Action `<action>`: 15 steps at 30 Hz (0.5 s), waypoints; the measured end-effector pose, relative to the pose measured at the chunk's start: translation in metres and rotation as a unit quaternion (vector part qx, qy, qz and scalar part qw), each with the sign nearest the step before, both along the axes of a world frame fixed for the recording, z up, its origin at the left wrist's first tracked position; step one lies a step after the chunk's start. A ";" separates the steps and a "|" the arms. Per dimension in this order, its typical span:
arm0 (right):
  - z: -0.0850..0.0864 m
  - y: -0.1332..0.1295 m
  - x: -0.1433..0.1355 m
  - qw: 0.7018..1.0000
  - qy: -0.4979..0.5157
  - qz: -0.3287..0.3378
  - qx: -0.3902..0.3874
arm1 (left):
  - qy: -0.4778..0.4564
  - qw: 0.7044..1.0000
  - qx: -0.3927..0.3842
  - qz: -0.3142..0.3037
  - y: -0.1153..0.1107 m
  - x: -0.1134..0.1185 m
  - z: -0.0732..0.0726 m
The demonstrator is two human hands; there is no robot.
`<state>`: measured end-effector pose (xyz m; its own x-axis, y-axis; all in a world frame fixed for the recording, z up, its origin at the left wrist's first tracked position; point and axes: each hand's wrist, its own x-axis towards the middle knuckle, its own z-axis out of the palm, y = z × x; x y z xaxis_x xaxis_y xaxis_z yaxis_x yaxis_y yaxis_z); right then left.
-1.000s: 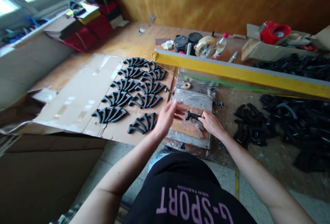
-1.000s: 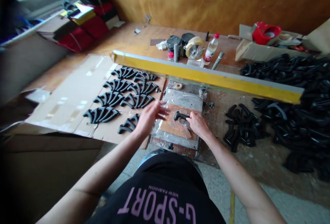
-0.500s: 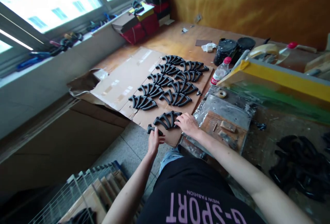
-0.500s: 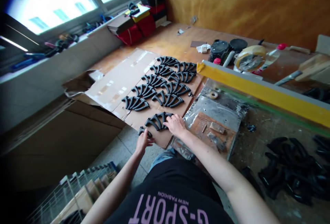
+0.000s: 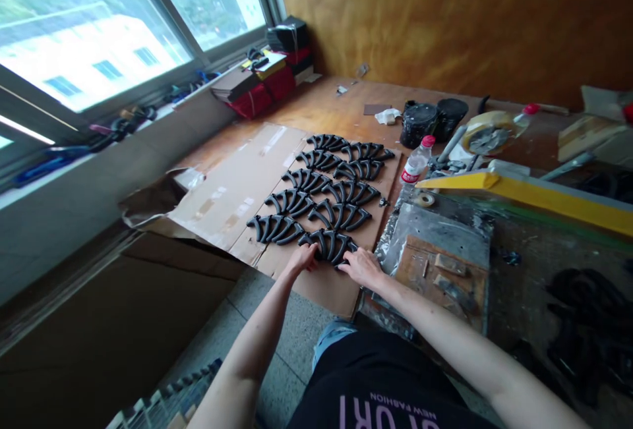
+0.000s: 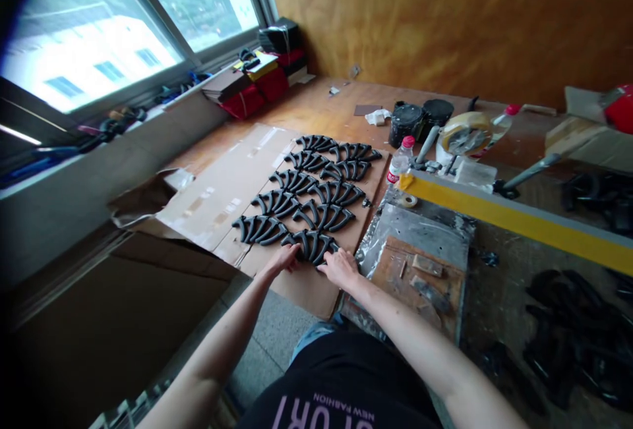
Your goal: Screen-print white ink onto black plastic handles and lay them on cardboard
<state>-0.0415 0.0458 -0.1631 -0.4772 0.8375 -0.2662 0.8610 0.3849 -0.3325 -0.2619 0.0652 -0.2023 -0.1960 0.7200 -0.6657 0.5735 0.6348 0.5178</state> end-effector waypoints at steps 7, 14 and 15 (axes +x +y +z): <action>0.023 -0.022 0.002 0.993 0.059 0.012 0.099 | -0.015 0.999 0.017 -0.027 -0.013 -0.012 0.004; 0.019 -0.101 0.021 0.968 0.213 -0.062 -0.115 | -0.048 0.997 0.055 -0.010 -0.079 -0.049 -0.002; 0.008 -0.111 0.024 0.963 0.209 -0.075 -0.150 | -0.047 0.998 0.050 -0.002 -0.091 -0.059 -0.004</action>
<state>-0.0174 -0.0656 -0.1551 -0.4751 0.8206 -0.3175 0.6661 0.0995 -0.7392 -0.3214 -0.0262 -0.2061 -0.1336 0.7837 -0.6065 0.5216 0.5760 0.6294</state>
